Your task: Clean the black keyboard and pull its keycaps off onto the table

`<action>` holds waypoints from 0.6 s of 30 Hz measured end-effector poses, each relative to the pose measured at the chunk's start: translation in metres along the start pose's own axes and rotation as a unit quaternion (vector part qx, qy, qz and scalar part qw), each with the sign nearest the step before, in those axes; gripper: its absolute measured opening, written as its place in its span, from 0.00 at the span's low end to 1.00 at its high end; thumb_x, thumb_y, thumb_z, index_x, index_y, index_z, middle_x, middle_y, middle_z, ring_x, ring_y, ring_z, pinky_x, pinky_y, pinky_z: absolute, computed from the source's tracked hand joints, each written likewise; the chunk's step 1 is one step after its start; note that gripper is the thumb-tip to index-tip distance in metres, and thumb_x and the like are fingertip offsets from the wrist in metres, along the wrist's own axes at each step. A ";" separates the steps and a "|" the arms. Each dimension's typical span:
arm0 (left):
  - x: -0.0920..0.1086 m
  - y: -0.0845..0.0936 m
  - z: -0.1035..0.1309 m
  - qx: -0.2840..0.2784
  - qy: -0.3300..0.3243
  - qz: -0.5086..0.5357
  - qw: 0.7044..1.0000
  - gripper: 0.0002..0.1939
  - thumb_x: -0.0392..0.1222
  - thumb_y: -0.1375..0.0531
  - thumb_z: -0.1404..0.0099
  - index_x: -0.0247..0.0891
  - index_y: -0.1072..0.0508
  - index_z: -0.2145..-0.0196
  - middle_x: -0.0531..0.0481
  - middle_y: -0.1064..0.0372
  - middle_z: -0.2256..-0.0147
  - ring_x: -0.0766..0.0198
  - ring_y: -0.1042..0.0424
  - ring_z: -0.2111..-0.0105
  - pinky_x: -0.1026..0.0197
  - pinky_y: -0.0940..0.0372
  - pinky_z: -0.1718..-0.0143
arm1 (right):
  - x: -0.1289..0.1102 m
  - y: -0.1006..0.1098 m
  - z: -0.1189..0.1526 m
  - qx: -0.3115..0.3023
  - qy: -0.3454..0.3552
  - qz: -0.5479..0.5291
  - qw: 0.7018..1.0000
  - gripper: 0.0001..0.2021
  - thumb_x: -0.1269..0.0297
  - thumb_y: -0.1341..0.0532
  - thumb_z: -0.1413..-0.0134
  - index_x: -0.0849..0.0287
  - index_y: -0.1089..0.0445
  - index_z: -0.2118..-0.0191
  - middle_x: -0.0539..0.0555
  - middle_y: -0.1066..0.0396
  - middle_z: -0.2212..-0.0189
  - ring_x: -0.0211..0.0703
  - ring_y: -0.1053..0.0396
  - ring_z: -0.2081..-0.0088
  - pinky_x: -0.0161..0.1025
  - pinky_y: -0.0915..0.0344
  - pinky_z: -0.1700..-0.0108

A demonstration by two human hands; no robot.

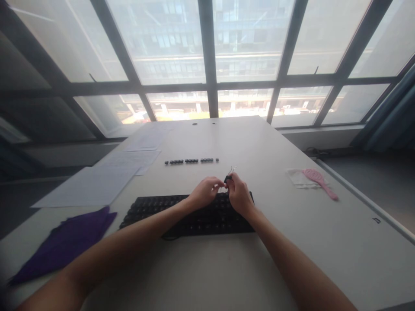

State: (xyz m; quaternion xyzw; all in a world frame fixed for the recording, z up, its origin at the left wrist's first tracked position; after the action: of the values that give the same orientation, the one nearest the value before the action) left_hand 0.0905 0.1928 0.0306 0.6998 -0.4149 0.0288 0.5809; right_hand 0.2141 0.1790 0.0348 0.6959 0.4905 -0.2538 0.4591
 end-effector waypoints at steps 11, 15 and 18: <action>-0.004 -0.007 0.007 -0.021 0.024 0.089 0.996 0.15 0.30 0.47 0.39 0.38 0.21 0.65 0.49 0.21 0.66 0.60 0.25 0.65 0.62 0.34 0.61 | -0.004 -0.014 0.001 -0.087 0.020 0.074 0.993 0.07 0.65 0.50 0.35 0.54 0.37 0.64 0.51 0.28 0.73 0.43 0.32 0.72 0.36 0.41 0.68; 0.004 -0.003 0.009 -0.012 0.004 0.076 0.997 0.12 0.30 0.47 0.42 0.36 0.23 0.69 0.49 0.24 0.70 0.61 0.28 0.69 0.62 0.37 0.64 | -0.014 -0.017 0.007 -0.113 0.061 0.140 0.982 0.07 0.67 0.50 0.35 0.55 0.37 0.64 0.53 0.28 0.69 0.45 0.32 0.68 0.37 0.41 0.66; 0.011 0.002 0.010 -0.002 -0.018 0.075 0.997 0.09 0.31 0.46 0.43 0.36 0.26 0.72 0.50 0.27 0.73 0.63 0.31 0.72 0.63 0.38 0.68 | -0.024 -0.017 0.011 -0.117 0.097 0.195 0.969 0.07 0.68 0.49 0.35 0.55 0.37 0.65 0.55 0.28 0.68 0.46 0.32 0.66 0.37 0.41 0.64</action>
State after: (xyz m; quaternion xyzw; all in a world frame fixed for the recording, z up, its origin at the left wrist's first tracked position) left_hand 0.0915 0.1784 0.0345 0.6657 -0.4764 0.0590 0.5713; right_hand 0.1899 0.1600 0.0421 0.7404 0.4142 -0.0316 0.5284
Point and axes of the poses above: each hand's wrist, its own z-axis away from the middle knuckle, its own y-axis out of the back of the hand, x = y × z, the point moved 9 cm from there along -z, towards the middle knuckle
